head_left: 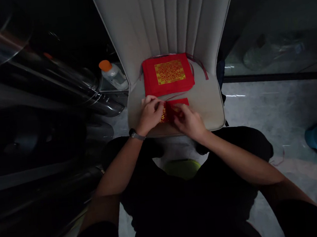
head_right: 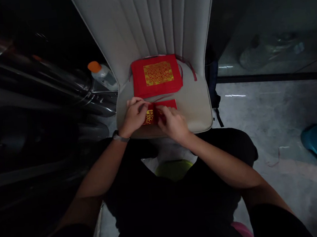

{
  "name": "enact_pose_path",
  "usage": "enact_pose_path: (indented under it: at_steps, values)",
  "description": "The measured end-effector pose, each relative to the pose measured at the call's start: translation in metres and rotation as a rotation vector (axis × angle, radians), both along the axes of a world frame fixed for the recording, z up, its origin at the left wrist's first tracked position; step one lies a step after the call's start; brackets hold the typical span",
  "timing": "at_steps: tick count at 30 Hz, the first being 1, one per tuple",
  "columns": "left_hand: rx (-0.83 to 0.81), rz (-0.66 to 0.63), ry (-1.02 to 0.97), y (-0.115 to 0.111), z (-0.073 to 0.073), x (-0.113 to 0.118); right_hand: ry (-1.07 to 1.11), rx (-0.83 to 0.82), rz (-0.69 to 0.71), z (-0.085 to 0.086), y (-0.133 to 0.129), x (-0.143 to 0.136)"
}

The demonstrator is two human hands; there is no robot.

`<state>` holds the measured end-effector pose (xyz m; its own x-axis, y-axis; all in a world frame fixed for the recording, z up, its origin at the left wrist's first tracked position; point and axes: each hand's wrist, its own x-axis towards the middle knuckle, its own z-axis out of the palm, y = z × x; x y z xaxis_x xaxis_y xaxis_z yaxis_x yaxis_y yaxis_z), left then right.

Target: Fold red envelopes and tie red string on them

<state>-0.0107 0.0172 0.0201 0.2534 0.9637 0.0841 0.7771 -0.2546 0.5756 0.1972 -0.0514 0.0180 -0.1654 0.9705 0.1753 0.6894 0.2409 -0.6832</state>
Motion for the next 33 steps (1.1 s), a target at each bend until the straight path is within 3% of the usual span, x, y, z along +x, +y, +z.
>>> enact_pose_path:
  at_steps: [6, 8, 10, 12, 16, 19, 25, 28, 33]
  values:
    - [-0.421, -0.061, -0.256, 0.015, -0.006, -0.025, -0.03, 0.13, 0.535, -0.013, -0.011, -0.029]
    - [-0.472, -0.063, -0.292, 0.019, -0.01, -0.031, 0.033, 0.14, 0.628, -0.021, -0.006, -0.03]
    - [-0.47, -0.029, -0.318, 0.02, -0.013, -0.036, 0.076, 0.127, 0.568, -0.026, 0.004, -0.025]
    - [-0.477, -0.018, -0.328, 0.019, -0.014, -0.039, 0.052, 0.101, 0.401, -0.03, 0.017, -0.015]
    - [-0.492, -0.064, -0.295, 0.016, -0.016, -0.045, -0.169, 0.041, 0.114, -0.04, 0.042, 0.016]
    - [-0.415, -0.106, -0.201, 0.013, -0.016, -0.049, -0.285, -0.033, -0.048, -0.047, 0.051, 0.038]
    - [-0.086, -0.409, 0.088, -0.009, -0.007, -0.048, -0.325, -0.074, -0.031, -0.053, 0.058, 0.054]
    - [-0.071, -0.456, 0.204, -0.02, -0.005, -0.049, -0.287, -0.021, -0.013, -0.049, 0.062, 0.053]
    - [-0.108, -0.441, 0.132, -0.023, -0.012, -0.047, -0.093, -0.009, 0.01, -0.043, 0.073, 0.053]
